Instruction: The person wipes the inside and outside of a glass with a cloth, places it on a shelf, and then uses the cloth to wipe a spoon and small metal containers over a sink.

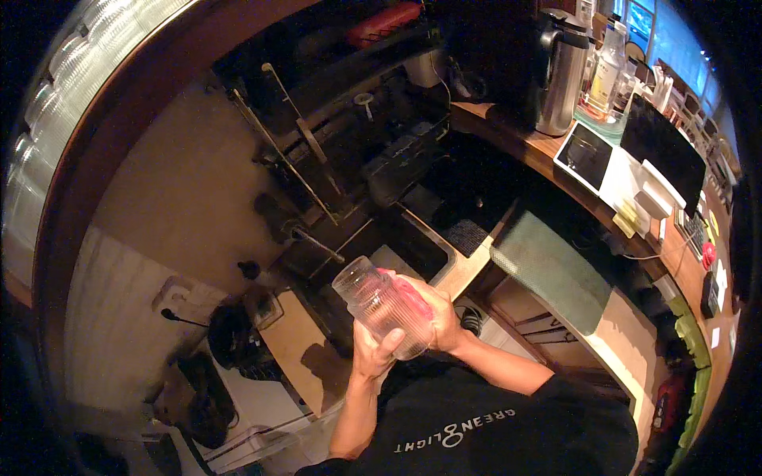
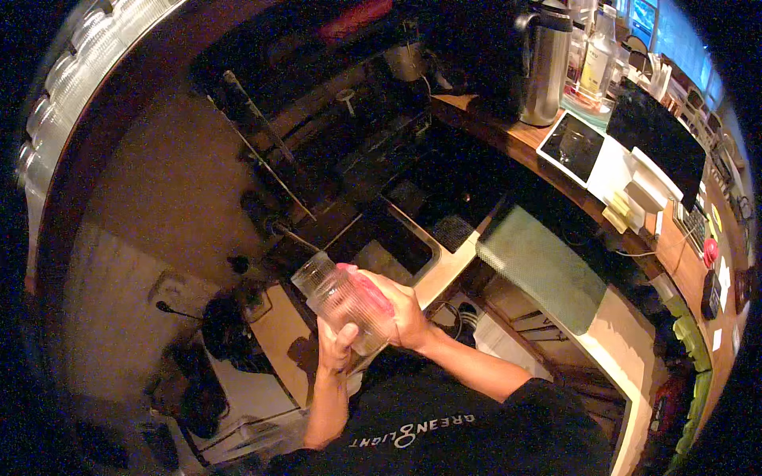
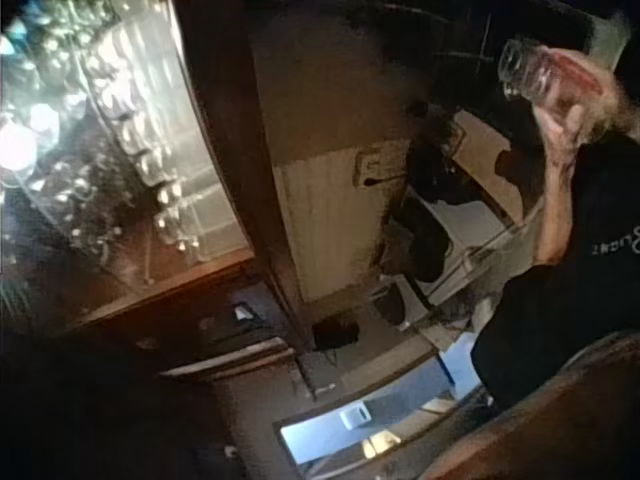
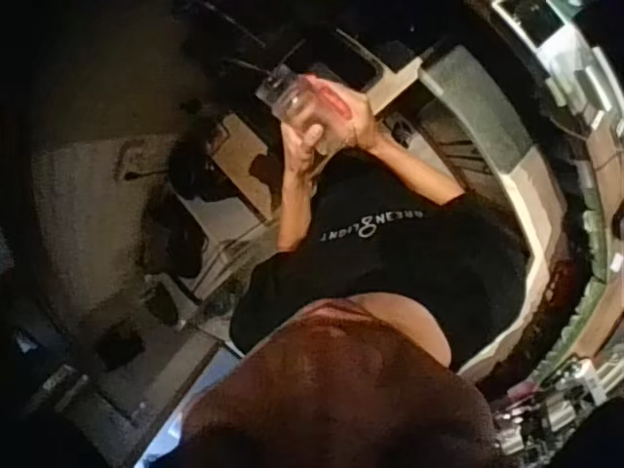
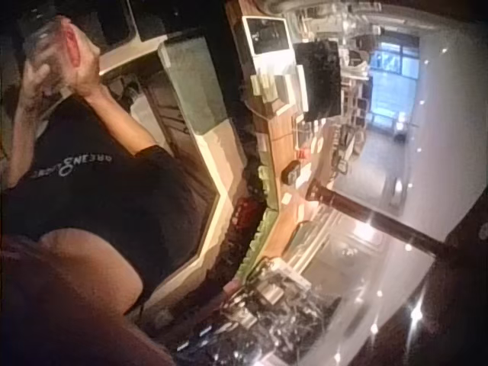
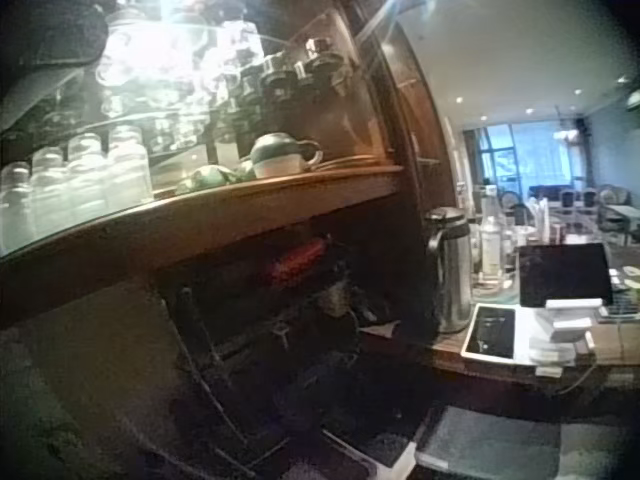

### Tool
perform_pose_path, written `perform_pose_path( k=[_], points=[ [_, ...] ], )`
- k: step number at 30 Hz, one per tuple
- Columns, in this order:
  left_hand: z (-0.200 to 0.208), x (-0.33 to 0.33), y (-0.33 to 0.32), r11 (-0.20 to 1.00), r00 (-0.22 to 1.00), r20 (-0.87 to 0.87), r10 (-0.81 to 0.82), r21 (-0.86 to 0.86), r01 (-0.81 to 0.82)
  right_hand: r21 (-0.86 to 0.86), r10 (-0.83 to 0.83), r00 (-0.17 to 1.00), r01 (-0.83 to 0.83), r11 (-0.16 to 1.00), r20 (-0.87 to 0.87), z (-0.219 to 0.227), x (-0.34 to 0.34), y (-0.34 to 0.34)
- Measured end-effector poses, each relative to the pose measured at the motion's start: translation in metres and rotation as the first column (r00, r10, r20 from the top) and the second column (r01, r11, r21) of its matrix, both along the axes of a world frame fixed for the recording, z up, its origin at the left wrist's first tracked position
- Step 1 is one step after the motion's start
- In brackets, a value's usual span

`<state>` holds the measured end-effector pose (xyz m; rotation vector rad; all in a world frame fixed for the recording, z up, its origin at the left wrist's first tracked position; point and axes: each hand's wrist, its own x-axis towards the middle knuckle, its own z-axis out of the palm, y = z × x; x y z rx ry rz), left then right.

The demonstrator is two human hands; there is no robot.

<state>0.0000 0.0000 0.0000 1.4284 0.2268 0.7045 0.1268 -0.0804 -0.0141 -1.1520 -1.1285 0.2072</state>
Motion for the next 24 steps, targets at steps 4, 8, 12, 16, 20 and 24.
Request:
perform_pose_path(
  k=[4, 8, 12, 16, 20, 24],
  points=[
    [-0.004, -0.002, -0.002, 0.988, 0.995, -0.063, 0.080, -0.127, -0.088, 0.080, -0.148, 0.931, 0.128, 0.989, 0.333, 0.019, 0.001, 0.000],
    [-0.003, -0.002, -0.002, 0.966, 0.993, 0.104, -0.059, -0.245, 0.083, 0.024, -0.081, 0.996, 0.081, 0.996, 0.038, 0.005, -0.014, 0.002],
    [-0.003, -0.004, 0.005, 0.992, 0.995, -0.101, 0.009, -0.126, -0.022, -0.008, -0.124, 0.969, 0.128, 0.992, 0.216, 0.010, -0.001, 0.002],
    [-0.018, -0.004, -0.008, 0.914, 0.997, 0.036, 0.064, -0.404, -0.044, 0.029, -0.177, 0.956, 0.175, 0.984, 0.233, 0.011, -0.009, 0.003],
    [-0.014, 0.003, -0.005, 0.950, 0.998, 0.058, 0.030, -0.312, -0.010, 0.040, -0.135, 0.989, 0.133, 0.990, 0.060, 0.008, -0.013, 0.005],
    [-0.015, -0.001, -0.003, 0.961, 0.995, -0.085, 0.056, -0.266, -0.077, 0.017, -0.159, 0.925, 0.164, 0.986, 0.346, 0.015, -0.001, 0.007]
  ],
)
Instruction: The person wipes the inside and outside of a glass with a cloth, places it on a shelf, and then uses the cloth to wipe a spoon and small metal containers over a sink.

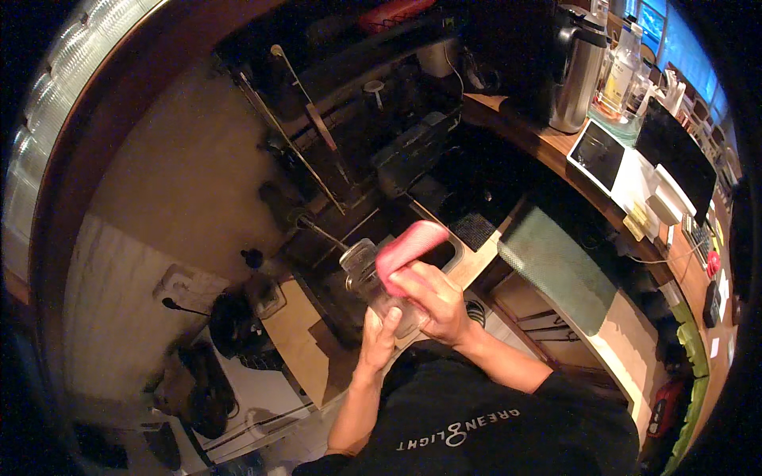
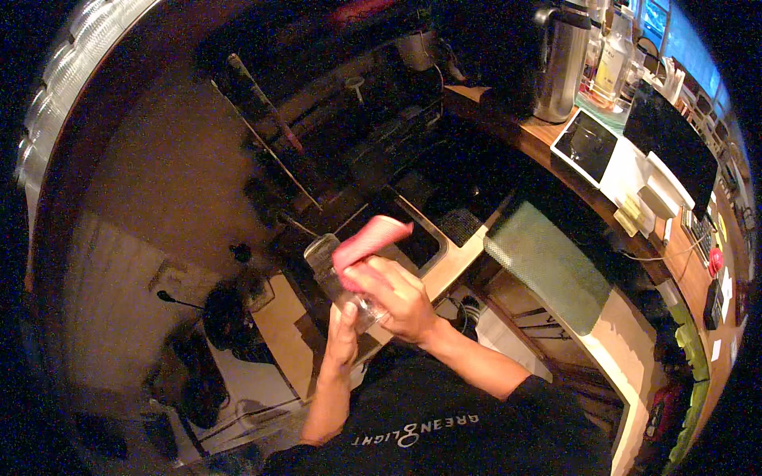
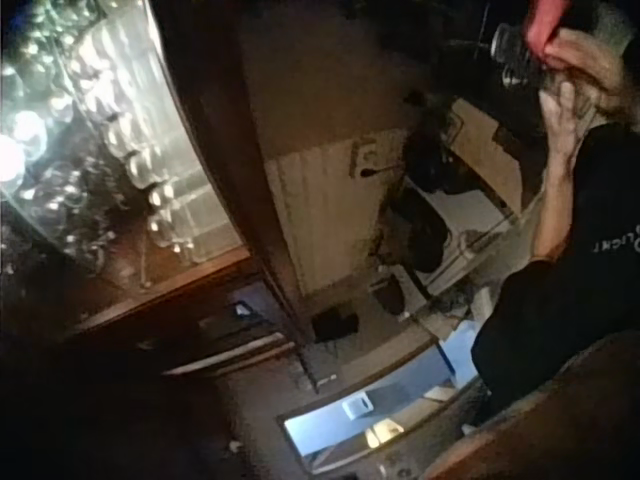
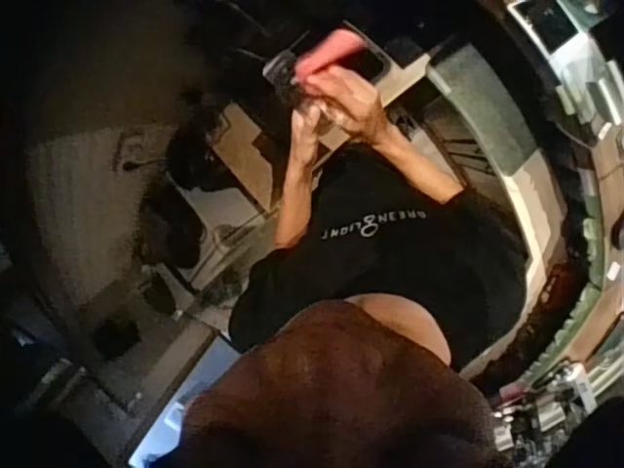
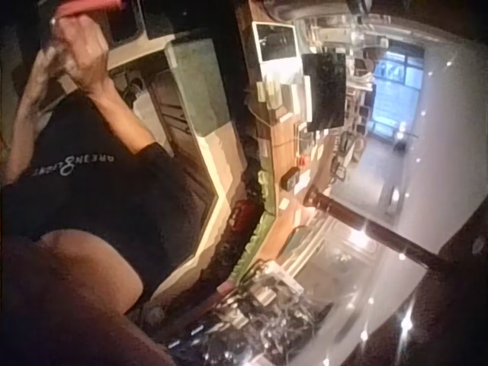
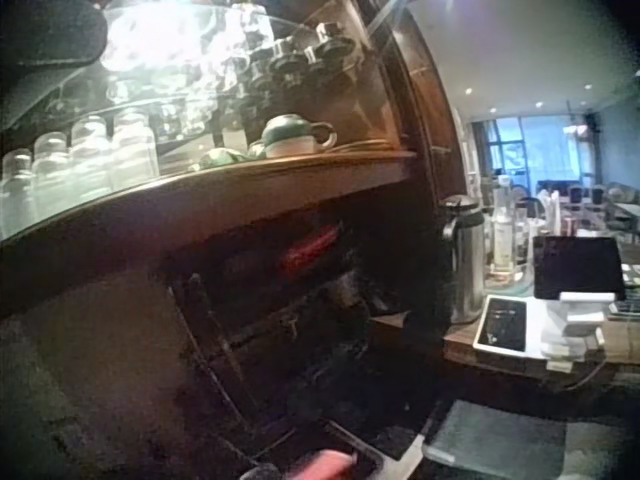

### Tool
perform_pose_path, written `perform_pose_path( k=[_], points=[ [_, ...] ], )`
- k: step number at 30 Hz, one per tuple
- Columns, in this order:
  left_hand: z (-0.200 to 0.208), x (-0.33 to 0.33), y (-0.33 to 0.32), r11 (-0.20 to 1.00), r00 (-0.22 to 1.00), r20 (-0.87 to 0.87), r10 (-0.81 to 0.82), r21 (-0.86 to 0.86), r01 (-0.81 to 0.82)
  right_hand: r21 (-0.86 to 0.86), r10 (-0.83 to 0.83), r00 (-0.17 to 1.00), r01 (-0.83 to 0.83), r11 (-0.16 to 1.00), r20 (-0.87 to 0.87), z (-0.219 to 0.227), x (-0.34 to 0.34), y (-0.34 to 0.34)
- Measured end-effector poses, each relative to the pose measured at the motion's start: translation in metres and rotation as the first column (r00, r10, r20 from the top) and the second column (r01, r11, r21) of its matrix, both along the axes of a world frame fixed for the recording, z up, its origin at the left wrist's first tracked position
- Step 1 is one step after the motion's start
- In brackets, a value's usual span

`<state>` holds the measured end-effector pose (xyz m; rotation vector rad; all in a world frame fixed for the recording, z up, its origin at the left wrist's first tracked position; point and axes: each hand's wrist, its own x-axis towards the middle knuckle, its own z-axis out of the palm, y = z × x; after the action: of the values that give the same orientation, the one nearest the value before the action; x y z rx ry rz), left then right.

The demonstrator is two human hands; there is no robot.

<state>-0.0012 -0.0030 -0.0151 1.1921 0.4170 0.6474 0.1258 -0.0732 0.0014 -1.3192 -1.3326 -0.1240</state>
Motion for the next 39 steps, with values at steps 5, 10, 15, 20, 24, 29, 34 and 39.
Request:
perform_pose_path(
  k=[5, 10, 15, 20, 24, 29, 34, 39],
  points=[
    [0.012, -0.003, 0.008, 0.979, 0.970, 0.146, -0.196, 0.082, 0.185, 0.059, 0.102, 0.928, -0.086, 0.995, -0.359, -0.024, -0.019, -0.004],
    [0.023, -0.015, 0.019, 0.964, 0.976, -0.041, -0.214, 0.151, 0.218, -0.049, 0.439, 0.869, -0.461, 0.886, -0.227, -0.009, 0.003, -0.036],
    [0.008, -0.014, 0.012, 0.853, 0.959, -0.261, -0.110, 0.471, 0.226, -0.206, 0.289, 0.863, -0.221, 0.953, 0.414, 0.051, 0.032, -0.006],
    [-0.014, -0.017, 0.013, 0.751, 0.942, -0.335, 0.000, 0.622, 0.221, -0.400, 0.457, 0.776, -0.288, 0.870, 0.435, 0.085, 0.036, 0.015],
    [-0.001, -0.015, 0.003, 0.797, 0.926, -0.375, 0.044, 0.572, 0.194, -0.515, 0.391, 0.869, -0.196, 0.834, 0.303, 0.090, 0.034, 0.034],
    [-0.010, -0.018, -0.009, 0.785, 0.911, -0.396, 0.116, 0.598, 0.160, -0.667, 0.539, 0.841, -0.432, 0.608, -0.053, 0.064, 0.054, 0.065],
    [-0.021, -0.017, -0.020, 0.926, 0.994, -0.108, -0.008, 0.374, 0.048, -0.218, 0.583, 0.465, -0.869, 0.444, -0.666, 0.011, 0.064, 0.075],
    [-0.015, -0.019, 0.001, 0.987, 0.988, 0.055, 0.142, 0.070, -0.145, -0.079, 0.355, 0.787, -0.451, 0.889, -0.505, -0.013, -0.005, 0.006]
  ],
)
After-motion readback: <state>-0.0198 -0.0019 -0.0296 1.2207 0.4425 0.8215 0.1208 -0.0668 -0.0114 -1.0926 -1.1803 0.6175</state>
